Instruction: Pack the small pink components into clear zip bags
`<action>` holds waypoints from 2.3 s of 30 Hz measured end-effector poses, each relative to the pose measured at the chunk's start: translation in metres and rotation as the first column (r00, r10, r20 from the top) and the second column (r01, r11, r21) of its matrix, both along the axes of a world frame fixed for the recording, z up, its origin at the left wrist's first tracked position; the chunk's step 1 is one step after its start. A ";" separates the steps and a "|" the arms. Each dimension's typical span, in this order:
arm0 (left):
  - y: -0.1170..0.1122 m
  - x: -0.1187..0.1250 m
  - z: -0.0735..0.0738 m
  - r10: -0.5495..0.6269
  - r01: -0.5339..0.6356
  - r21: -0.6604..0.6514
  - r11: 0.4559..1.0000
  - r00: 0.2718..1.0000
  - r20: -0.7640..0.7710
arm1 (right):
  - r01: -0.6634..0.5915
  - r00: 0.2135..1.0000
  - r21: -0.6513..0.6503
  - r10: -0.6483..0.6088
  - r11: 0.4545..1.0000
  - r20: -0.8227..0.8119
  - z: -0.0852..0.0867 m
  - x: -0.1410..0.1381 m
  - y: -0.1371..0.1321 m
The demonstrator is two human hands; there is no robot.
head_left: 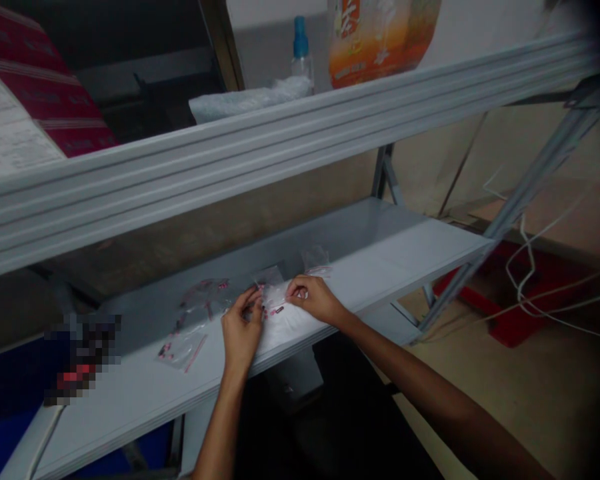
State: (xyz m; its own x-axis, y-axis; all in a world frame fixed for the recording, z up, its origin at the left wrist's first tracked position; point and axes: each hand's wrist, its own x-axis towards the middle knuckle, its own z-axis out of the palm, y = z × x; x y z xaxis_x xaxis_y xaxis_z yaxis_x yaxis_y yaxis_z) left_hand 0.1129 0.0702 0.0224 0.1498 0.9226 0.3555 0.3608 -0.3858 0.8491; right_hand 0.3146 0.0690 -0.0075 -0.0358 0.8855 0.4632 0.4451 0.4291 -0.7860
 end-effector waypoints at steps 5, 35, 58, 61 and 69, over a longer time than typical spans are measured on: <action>-0.015 0.003 -0.008 0.009 -0.009 0.026 1.000 1.000 0.016 | 0.001 1.000 -0.002 -0.001 1.000 0.010 -0.002 0.000 0.001; -0.025 0.007 -0.006 -0.065 0.102 0.165 0.981 0.974 -0.219 | 0.001 1.000 0.011 -0.002 1.000 0.024 -0.003 0.000 0.000; -0.026 0.007 -0.012 0.048 0.054 0.300 0.952 0.945 -0.324 | -0.025 0.998 -0.012 0.024 1.000 -0.054 -0.005 0.003 0.002; -0.025 0.000 -0.012 0.100 -0.051 0.240 0.969 0.975 -0.198 | -0.056 0.987 -0.042 0.049 0.998 -0.153 -0.009 0.004 0.005; -0.015 -0.023 -0.004 0.113 -0.040 0.218 0.975 0.936 -0.334 | -0.109 0.802 -0.163 -0.011 0.981 -0.597 0.004 0.016 0.006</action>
State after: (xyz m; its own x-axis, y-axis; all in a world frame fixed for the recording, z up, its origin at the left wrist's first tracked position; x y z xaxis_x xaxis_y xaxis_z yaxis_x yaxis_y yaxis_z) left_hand 0.0898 0.0556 0.0188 0.2277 0.8489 0.4770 0.6507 -0.4970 0.5740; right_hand 0.3301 0.0747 -0.0038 0.1472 0.9594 0.2406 -0.1515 0.2623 -0.9530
